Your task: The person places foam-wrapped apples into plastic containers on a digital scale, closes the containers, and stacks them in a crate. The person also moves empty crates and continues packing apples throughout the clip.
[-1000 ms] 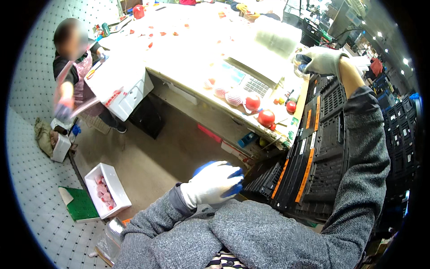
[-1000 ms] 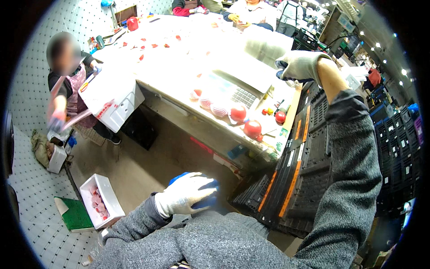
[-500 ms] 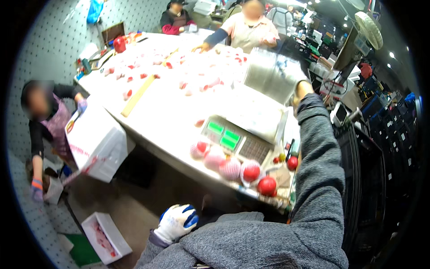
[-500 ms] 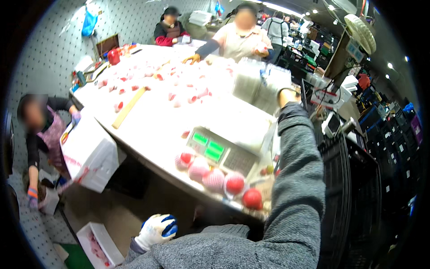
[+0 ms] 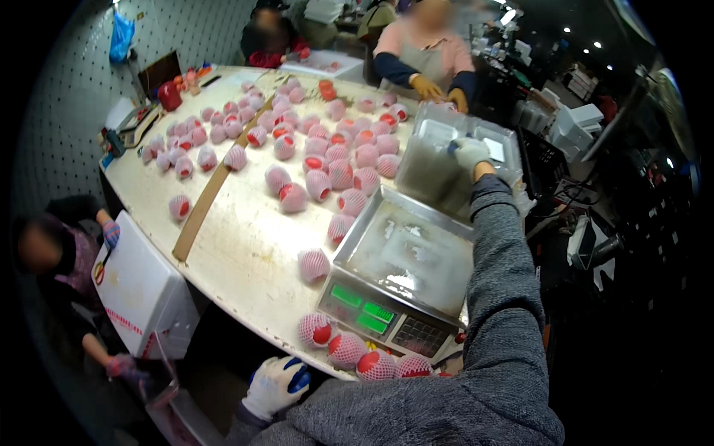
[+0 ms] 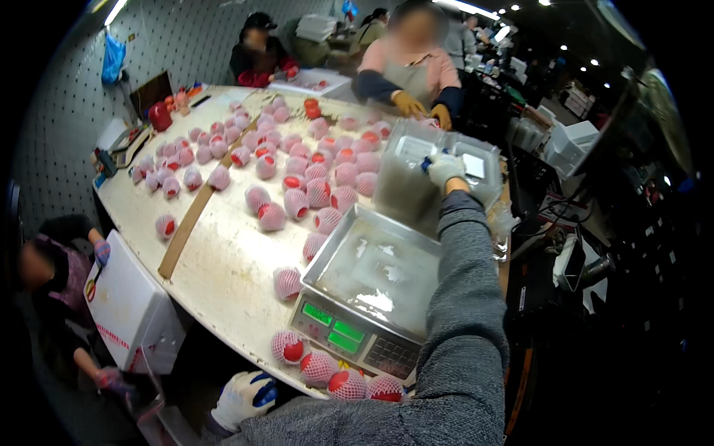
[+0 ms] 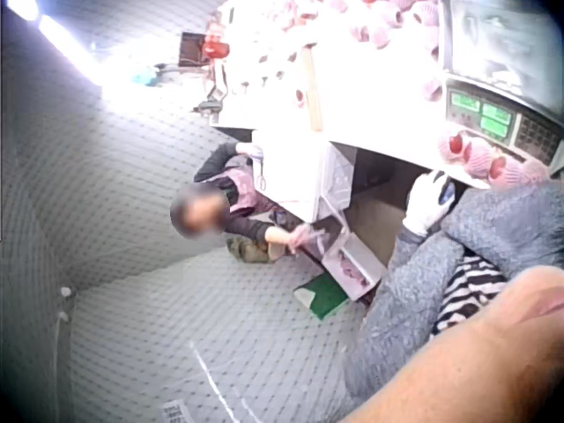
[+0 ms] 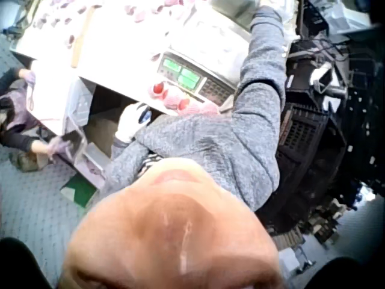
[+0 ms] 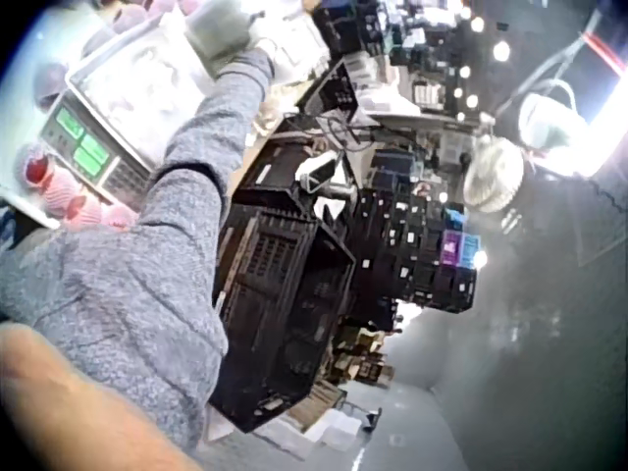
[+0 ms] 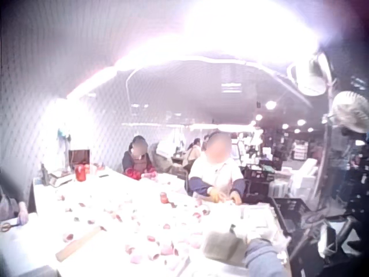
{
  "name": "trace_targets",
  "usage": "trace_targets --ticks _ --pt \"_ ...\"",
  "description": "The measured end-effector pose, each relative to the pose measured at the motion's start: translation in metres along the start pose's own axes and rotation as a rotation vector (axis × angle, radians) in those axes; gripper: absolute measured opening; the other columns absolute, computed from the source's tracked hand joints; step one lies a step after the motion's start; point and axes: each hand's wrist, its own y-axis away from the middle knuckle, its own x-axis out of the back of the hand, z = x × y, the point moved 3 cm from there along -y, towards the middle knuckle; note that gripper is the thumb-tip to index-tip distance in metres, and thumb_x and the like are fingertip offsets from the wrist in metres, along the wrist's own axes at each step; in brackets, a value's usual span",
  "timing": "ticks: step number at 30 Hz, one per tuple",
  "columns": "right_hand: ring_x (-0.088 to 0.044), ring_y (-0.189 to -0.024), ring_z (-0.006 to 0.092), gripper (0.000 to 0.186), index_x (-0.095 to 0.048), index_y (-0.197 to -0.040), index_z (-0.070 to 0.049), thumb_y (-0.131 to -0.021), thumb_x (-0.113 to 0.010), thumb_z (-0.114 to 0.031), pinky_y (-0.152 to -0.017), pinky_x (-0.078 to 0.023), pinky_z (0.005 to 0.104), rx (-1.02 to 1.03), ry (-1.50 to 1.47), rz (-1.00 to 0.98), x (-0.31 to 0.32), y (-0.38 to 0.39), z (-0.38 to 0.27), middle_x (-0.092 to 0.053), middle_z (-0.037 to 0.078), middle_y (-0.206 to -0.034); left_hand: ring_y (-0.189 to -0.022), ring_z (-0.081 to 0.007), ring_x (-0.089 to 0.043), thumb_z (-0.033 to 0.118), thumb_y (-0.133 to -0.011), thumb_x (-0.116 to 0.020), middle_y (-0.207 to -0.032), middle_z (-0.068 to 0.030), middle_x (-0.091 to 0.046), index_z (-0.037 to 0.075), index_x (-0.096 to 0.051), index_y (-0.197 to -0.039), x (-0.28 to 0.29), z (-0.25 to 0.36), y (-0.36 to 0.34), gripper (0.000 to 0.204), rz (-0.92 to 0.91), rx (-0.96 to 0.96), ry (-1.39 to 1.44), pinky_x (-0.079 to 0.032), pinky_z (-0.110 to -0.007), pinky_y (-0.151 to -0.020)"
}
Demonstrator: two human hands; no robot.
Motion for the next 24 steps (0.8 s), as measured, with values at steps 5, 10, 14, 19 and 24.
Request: trace_targets --ticks 5,10,14,19,24 --pt "-0.060 -0.097 0.0358 0.029 -0.066 -0.099 -0.009 -0.088 -0.047 -0.029 -0.086 -0.045 0.0432 -0.094 -0.499 0.187 -0.031 -0.017 0.034 -0.065 0.017 -0.101 -0.089 -0.0297 -0.061 0.022 -0.070 -0.072 -0.099 -0.0133 -0.063 0.003 -0.064 -0.097 0.003 0.002 -0.021 0.034 0.013 -0.112 0.022 -0.047 -0.040 -0.082" --pt "-0.061 -0.081 0.0180 0.027 -0.061 -0.106 0.002 -0.090 -0.040 -0.006 -0.078 -0.049 0.0316 -0.040 -1.734 0.430 0.052 0.047 0.019 -0.064 0.005 -0.095 -0.087 -0.0296 -0.060 0.023 -0.075 -0.068 -0.095 -0.0124 -0.061 0.005 -0.059 -0.095 0.007 -0.001 -0.041 0.029 -0.027 -0.211 0.119 -0.047 -0.038 -0.081" --pt "-0.053 -0.110 0.0362 0.045 -0.066 -0.107 -0.005 -0.068 -0.046 0.007 -0.102 -0.035 0.0434 0.480 -0.374 0.512 0.112 0.168 -0.068 -0.067 0.015 -0.102 -0.095 -0.0311 -0.059 0.023 -0.077 -0.069 -0.106 -0.0167 -0.061 0.003 -0.062 -0.103 0.022 -0.024 -0.067 0.033 0.059 -0.235 0.077 -0.047 -0.038 -0.086" --pt "-0.046 -0.123 0.0348 0.032 -0.068 -0.100 -0.013 -0.069 -0.067 -0.009 -0.108 -0.026 0.0514 0.263 -0.091 0.003 0.060 0.270 -0.156 -0.065 0.007 -0.111 -0.101 -0.0356 -0.057 0.026 -0.079 -0.066 -0.117 -0.0193 -0.056 0.003 -0.057 -0.117 0.038 -0.089 -0.118 0.045 0.210 -0.049 0.094 -0.046 -0.042 -0.088" --pt "-0.042 -0.123 0.0362 0.047 -0.058 -0.118 -0.009 -0.074 -0.069 -0.019 -0.110 -0.024 0.0498 0.199 -0.244 -0.119 0.057 0.298 -0.191 -0.058 0.010 -0.121 -0.124 -0.0414 -0.042 0.029 -0.073 -0.072 -0.141 -0.0304 -0.030 0.005 -0.030 -0.142 0.053 -0.184 -0.228 0.085 0.174 0.045 -0.139 -0.040 -0.044 -0.100"
